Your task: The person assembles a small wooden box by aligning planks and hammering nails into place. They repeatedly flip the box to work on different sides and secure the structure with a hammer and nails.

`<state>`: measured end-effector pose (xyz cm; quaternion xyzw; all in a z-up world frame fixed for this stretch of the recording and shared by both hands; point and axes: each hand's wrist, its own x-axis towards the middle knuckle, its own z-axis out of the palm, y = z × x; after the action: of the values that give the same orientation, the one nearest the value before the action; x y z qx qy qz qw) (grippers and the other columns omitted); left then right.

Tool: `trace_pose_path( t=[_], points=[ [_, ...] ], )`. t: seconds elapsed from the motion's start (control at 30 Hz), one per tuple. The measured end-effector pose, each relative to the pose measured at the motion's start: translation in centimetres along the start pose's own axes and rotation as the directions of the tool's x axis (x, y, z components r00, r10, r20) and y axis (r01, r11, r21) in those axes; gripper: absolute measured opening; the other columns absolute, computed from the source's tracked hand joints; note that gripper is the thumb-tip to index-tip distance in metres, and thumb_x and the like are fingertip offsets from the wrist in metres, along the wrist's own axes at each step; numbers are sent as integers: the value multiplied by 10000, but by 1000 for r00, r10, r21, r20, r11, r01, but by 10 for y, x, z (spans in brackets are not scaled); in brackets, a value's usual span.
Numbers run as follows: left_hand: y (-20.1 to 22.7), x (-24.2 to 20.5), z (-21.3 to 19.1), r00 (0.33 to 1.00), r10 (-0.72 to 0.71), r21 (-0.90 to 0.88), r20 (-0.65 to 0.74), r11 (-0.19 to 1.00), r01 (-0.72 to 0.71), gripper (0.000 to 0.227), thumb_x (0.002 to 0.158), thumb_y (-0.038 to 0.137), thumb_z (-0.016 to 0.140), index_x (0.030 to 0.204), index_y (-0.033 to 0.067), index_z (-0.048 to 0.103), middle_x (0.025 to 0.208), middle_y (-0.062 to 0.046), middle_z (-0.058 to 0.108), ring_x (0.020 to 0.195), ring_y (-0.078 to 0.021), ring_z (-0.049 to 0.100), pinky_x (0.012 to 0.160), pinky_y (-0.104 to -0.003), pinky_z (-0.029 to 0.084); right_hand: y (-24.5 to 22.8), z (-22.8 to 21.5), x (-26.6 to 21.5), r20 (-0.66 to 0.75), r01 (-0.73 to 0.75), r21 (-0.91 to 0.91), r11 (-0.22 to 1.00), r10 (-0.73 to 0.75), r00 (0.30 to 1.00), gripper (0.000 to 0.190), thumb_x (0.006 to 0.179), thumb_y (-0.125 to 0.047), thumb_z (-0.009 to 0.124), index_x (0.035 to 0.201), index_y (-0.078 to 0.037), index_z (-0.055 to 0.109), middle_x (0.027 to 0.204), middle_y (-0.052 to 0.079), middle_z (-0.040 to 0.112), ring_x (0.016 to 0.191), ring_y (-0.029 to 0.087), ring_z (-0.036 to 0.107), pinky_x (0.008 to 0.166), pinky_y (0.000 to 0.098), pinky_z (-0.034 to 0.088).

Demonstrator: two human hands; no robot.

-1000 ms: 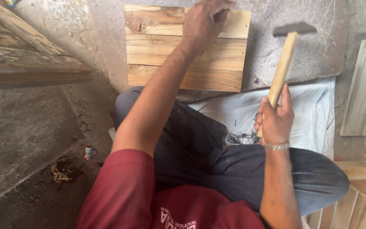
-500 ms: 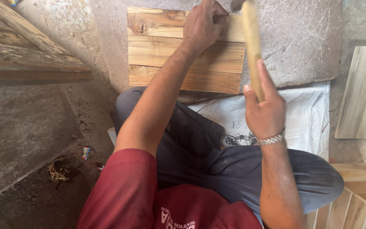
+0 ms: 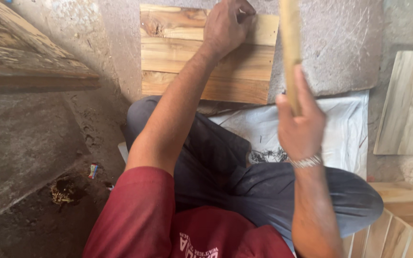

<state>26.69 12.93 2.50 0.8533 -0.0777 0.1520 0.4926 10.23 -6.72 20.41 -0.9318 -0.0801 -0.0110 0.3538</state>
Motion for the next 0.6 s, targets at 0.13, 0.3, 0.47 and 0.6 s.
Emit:
trace_pose_path(
  t=[0.13,0.3,0.47,0.6],
  points=[
    [-4,-6,-3,993,-113,81,-18,990,114,274,865,138,689,1103,114,555,804,-65,671,768,-229,693,751,-430,547,2,-22,-18,-262,198,-89,976,-215,941,471,1159,-25,603,1575,-21,382,1527,236,551,1353,315,572,1107,375,535],
    [-2,4,-6,984,-167,-22,68,985,169,333,859,104,548,1173,77,442,953,-92,618,750,-224,697,702,-416,555,24,18,-16,-485,27,13,1000,-17,874,500,1014,-56,656,1474,59,494,1174,177,769,877,217,737,772,310,562],
    [0,-3,-11,967,-230,-13,106,973,232,298,898,120,567,1170,80,451,932,-118,645,812,-284,687,804,-488,516,27,32,4,12,19,-132,991,-18,1000,591,990,-28,672,1548,63,497,1358,265,665,1190,338,698,952,382,577],
    [1,1,-11,985,-163,-44,60,985,166,373,884,107,553,1217,57,393,1060,-131,631,850,-294,680,839,-489,517,21,-4,3,-354,224,-64,972,-232,906,525,1128,-11,598,1598,-20,364,1334,209,663,861,225,628,748,320,536]
  ],
)
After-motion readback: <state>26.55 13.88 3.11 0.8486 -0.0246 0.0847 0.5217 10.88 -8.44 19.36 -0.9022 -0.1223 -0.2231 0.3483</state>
